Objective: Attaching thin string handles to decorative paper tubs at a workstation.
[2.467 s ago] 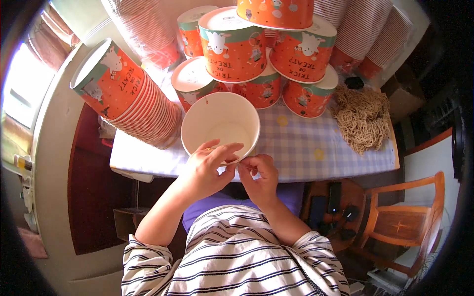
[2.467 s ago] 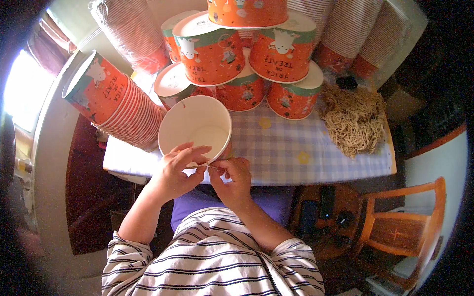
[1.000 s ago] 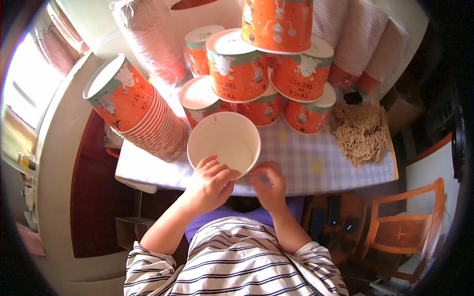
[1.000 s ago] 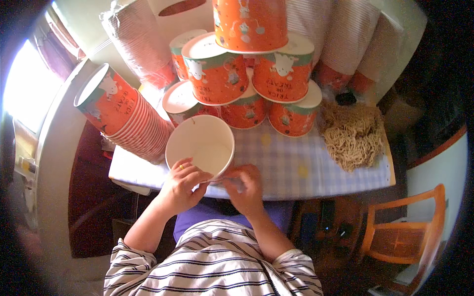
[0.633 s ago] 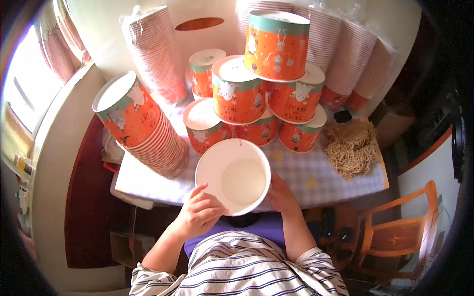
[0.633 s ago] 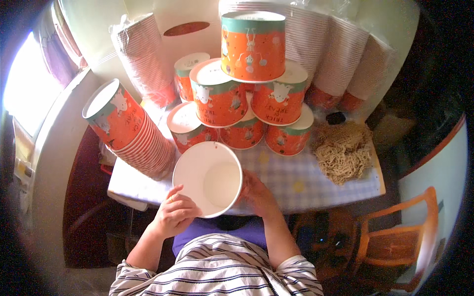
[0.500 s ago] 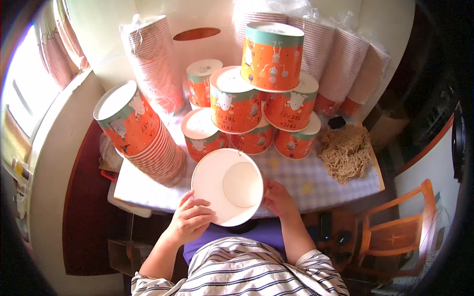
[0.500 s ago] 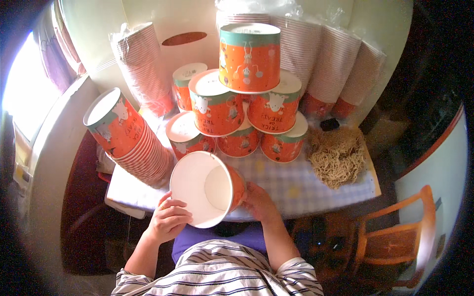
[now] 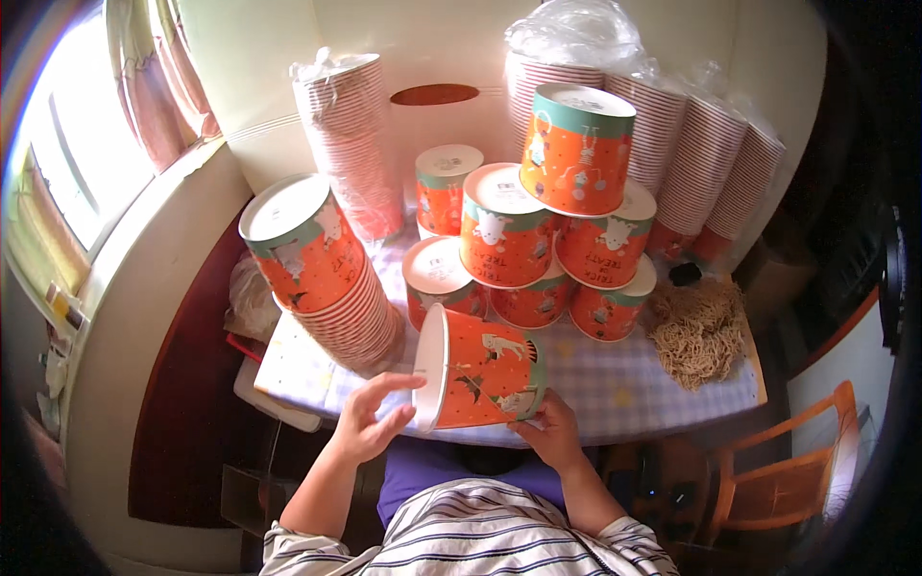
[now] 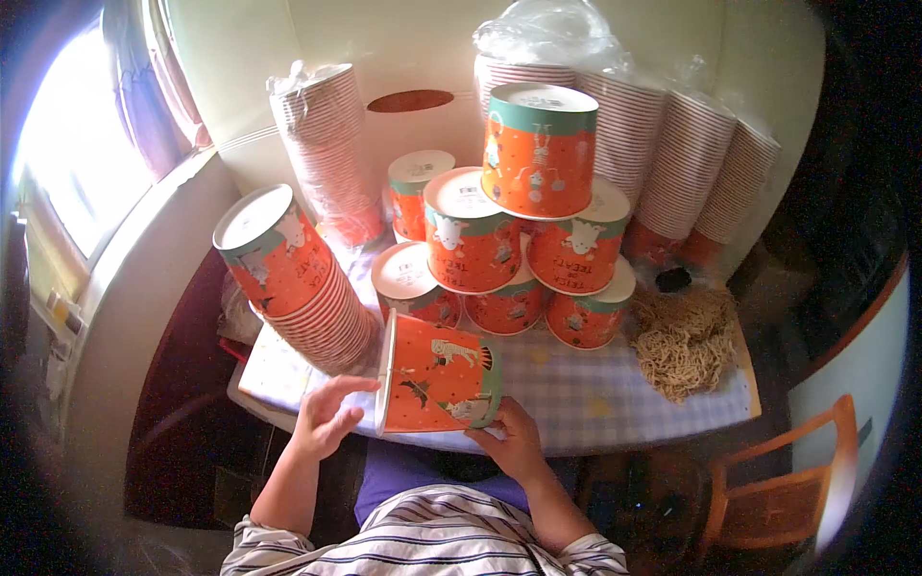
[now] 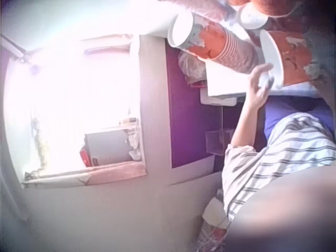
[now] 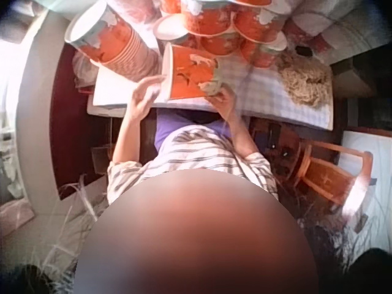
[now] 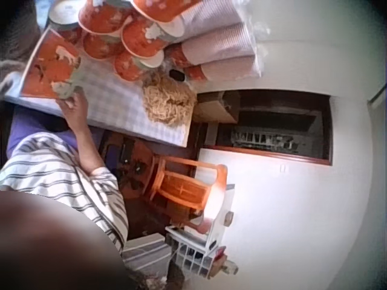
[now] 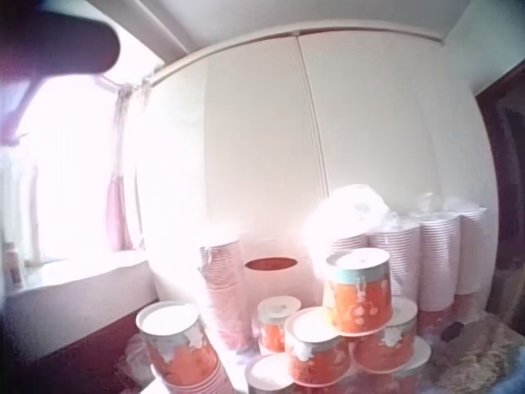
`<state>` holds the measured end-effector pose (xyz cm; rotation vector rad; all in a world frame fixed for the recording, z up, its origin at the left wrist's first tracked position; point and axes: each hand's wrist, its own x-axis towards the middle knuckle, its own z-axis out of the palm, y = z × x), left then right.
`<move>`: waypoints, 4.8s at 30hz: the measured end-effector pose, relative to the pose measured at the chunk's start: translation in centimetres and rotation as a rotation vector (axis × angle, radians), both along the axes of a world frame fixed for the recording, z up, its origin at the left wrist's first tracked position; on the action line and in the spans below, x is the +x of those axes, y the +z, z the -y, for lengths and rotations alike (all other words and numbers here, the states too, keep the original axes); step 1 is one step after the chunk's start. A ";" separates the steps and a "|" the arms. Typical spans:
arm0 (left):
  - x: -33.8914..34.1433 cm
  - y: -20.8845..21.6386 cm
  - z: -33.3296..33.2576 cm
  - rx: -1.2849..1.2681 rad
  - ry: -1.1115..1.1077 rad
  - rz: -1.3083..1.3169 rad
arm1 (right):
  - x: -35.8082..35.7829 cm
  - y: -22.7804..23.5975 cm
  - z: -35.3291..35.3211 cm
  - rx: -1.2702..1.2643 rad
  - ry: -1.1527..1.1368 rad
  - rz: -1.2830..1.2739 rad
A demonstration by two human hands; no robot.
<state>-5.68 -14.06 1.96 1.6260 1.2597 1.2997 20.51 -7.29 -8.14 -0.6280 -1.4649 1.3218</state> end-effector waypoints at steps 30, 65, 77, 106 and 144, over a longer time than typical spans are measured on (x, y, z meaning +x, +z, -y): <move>-0.8 -2.6 1.3 0.126 0.199 0.627 | -1.5 24.1 -6.4 1.343 -0.497 0.642; 1.0 -14.7 -5.9 0.218 0.346 -0.267 | -25.4 31.1 -11.4 1.804 0.190 0.983; 1.0 -14.5 -6.0 0.203 0.358 -0.291 | -25.8 30.2 -12.2 1.850 0.179 1.005; 1.0 -14.7 -6.2 0.204 0.334 -0.273 | -24.1 29.3 -11.5 1.830 0.122 0.994; 1.9 -13.8 -6.4 0.124 0.377 -0.279 | 1.0 29.3 -18.6 1.156 -0.723 1.120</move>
